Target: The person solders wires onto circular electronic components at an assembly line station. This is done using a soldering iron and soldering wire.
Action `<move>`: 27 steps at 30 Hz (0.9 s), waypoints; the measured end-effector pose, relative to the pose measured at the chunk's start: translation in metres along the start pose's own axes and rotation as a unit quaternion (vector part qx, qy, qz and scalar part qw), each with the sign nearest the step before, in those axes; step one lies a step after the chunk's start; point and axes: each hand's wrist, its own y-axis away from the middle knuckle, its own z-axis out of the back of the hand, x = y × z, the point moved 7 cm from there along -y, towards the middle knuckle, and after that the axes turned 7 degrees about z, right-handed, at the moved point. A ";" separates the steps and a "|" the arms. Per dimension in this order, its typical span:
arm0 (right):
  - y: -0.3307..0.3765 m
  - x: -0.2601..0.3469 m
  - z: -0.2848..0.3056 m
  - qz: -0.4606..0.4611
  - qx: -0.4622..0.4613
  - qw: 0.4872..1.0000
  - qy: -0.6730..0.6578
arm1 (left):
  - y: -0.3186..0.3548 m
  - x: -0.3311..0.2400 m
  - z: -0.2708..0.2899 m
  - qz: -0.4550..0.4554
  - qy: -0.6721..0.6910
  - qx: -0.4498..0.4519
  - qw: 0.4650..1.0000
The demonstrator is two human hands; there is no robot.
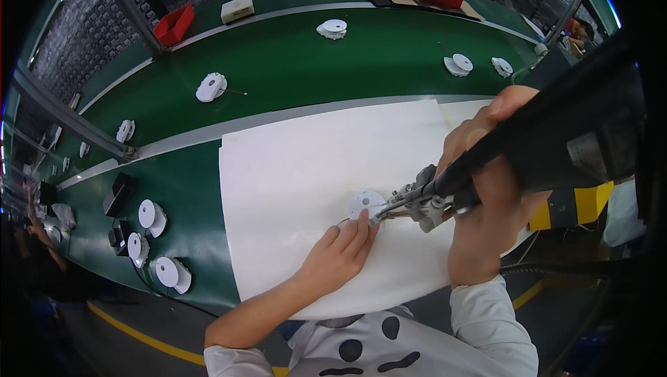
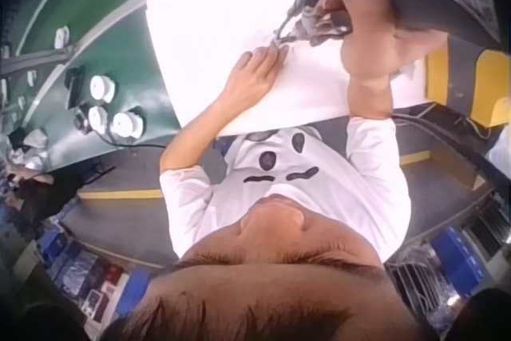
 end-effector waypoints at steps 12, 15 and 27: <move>0.008 -0.015 -0.007 0.011 0.034 0.999 -0.011 | -0.001 0.002 0.001 0.009 0.049 -0.005 0.999; 0.016 -0.018 -0.014 -0.096 -0.027 0.995 0.012 | -0.002 0.004 -0.003 0.020 0.069 0.010 0.997; 0.004 -0.004 0.018 -0.069 -0.120 0.990 -0.015 | -0.011 0.010 0.009 0.038 0.193 -0.111 0.974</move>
